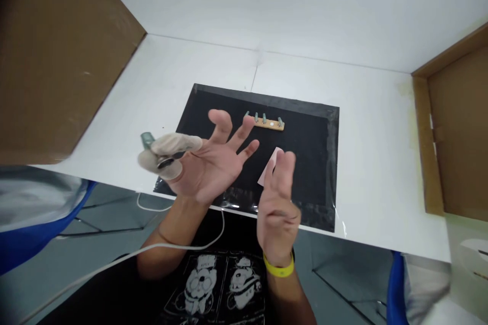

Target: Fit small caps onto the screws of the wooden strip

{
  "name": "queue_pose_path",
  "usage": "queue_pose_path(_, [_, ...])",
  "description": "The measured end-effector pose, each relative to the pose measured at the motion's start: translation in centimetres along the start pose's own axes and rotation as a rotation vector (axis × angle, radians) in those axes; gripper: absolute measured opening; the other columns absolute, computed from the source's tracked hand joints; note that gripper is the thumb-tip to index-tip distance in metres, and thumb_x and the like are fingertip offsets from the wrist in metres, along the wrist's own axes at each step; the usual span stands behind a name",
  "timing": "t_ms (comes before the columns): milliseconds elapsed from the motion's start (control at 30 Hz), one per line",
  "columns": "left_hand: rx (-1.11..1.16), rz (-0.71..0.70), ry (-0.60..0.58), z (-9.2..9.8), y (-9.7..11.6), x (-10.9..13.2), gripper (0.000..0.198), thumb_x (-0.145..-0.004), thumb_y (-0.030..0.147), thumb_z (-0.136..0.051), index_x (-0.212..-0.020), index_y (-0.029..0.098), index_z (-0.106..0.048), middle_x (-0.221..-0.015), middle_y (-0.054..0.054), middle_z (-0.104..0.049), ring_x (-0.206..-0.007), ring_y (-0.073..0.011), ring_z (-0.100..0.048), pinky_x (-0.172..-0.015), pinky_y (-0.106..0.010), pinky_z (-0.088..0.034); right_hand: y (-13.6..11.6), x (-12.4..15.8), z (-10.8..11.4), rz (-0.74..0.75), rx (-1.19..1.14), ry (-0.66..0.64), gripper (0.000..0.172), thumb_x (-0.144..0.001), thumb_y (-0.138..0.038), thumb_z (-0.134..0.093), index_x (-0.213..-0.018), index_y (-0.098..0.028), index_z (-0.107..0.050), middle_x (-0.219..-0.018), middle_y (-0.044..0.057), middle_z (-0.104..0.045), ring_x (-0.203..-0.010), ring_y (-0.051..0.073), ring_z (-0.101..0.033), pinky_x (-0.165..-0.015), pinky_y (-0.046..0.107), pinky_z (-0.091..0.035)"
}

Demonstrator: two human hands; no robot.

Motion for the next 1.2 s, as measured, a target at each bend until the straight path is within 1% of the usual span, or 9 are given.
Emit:
queue_pose_path(200, [0.013, -0.025, -0.12, -0.6, -0.4, -1.1, 0.042, -0.083, 0.078, -0.064, -0.089, 0.039, -0.076, -0.138, 0.01, -0.063, -0.15, -0.0353, -0.041, -0.12, -0.058, -0.039, -2.7, 0.4, 1.0, 0.212, 0.069, -0.092, 0.02, -0.101, -0.054, -0.055, -0.112, -0.051, -0.071, -0.161, -0.018, -0.039, -0.158, 0.026, -0.024, -0.127, 0.064, -0.026])
queue_pose_path(400, [-0.038, -0.027, -0.217, -0.6, -2.4, -1.7, 0.031, -0.09, 0.071, -0.06, -0.089, 0.044, -0.074, -0.141, 0.013, -0.061, -0.148, -0.0325, -0.044, -0.12, -0.057, -0.039, -2.1, -0.1, -0.1, 0.044, -0.014, -0.1, 0.025, -0.098, -0.05, -0.057, -0.119, -0.062, -0.065, -0.153, -0.027, -0.045, -0.157, 0.026, -0.025, -0.125, 0.061, -0.034])
queue_pose_path(500, [-0.099, -0.043, -0.218, -0.6, -3.1, -2.2, 0.032, -0.088, 0.071, -0.062, -0.087, 0.042, -0.074, -0.142, 0.014, -0.06, -0.149, -0.0342, -0.043, -0.12, -0.056, -0.04, -2.1, -0.5, -0.1, 0.011, -0.151, -0.087, 0.022, -0.1, -0.059, -0.052, -0.114, -0.058, -0.069, -0.156, -0.023, -0.044, -0.153, 0.027, -0.036, -0.122, 0.063, -0.037])
queue_pose_path(600, [-0.178, 0.023, -0.213, -0.8, -3.8, -2.7, 0.05, -0.089, 0.083, -0.045, -0.111, 0.047, -0.071, -0.144, 0.009, -0.058, -0.15, -0.035, -0.041, -0.119, -0.057, -0.042, -2.0, -1.0, 0.4, -0.028, -0.199, -0.024, 0.023, -0.098, -0.065, -0.052, -0.107, -0.056, -0.072, -0.155, -0.021, -0.046, -0.149, 0.03, -0.043, -0.118, 0.067, -0.041])
queue_pose_path(667, [-0.194, 0.055, -0.202, -1.0, -4.0, -3.0, 0.059, -0.087, 0.088, -0.041, -0.12, 0.047, -0.068, -0.145, 0.006, -0.057, -0.15, -0.0357, -0.041, -0.118, -0.057, -0.044, -1.7, -1.4, 1.0, -0.055, -0.194, 0.022, 0.018, -0.096, -0.063, -0.058, -0.103, -0.056, -0.073, -0.154, -0.02, -0.048, -0.15, 0.031, -0.04, -0.117, 0.069, -0.04])
queue_pose_path(833, [-0.195, 0.061, -0.166, -0.7, -3.1, -3.4, 0.063, -0.08, 0.091, -0.049, -0.116, 0.044, -0.07, -0.147, 0.005, -0.057, -0.151, -0.0387, -0.038, -0.115, -0.059, -0.043, -1.8, -2.1, 3.0, -0.049, -0.066, 0.155, 0.016, -0.098, -0.054, -0.062, -0.092, -0.05, -0.076, -0.152, -0.02, -0.05, -0.154, 0.028, -0.034, -0.123, 0.067, -0.031])
queue_pose_path(1000, [-0.113, 0.062, -0.21, -0.6, -3.0, -3.4, 0.053, -0.089, 0.082, -0.047, -0.126, 0.049, -0.065, -0.146, 0.008, -0.058, -0.15, -0.0336, -0.042, -0.12, -0.056, -0.04, -3.0, -1.6, 3.0, 0.046, -0.05, 0.118, 0.015, -0.096, -0.058, -0.061, -0.093, -0.052, -0.075, -0.138, -0.023, -0.062, -0.141, 0.026, -0.054, -0.115, 0.064, -0.047])
queue_pose_path(1100, [-0.097, 0.059, -0.192, -0.7, -3.7, -3.1, 0.05, -0.087, 0.083, -0.051, -0.111, 0.045, -0.072, -0.143, 0.008, -0.06, -0.148, -0.0344, -0.043, -0.119, -0.056, -0.042, -2.8, -1.3, 1.6, 0.04, -0.131, 0.002, 0.02, -0.098, -0.06, -0.054, -0.101, -0.053, -0.072, -0.133, -0.023, -0.066, -0.131, 0.025, -0.062, -0.112, 0.061, -0.052])
queue_pose_path(1200, [0.0, 0.005, -0.178, -1.1, -4.0, -2.8, 0.037, -0.084, 0.072, -0.067, -0.082, 0.035, -0.074, -0.137, 0.008, -0.064, -0.147, -0.0347, -0.046, -0.119, -0.053, -0.043, -2.3, -1.4, 0.9, 0.029, -0.259, -0.028, 0.023, -0.1, -0.06, -0.051, -0.106, -0.052, -0.072, -0.139, -0.023, -0.061, -0.134, 0.024, -0.06, -0.114, 0.062, -0.049])
Point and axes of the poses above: each hand's wrist, its own x-axis away from the middle knuckle, its own z-axis out of the back of the hand, y = z × x, the point moved 4 cm from there along -x, towards the middle knuckle
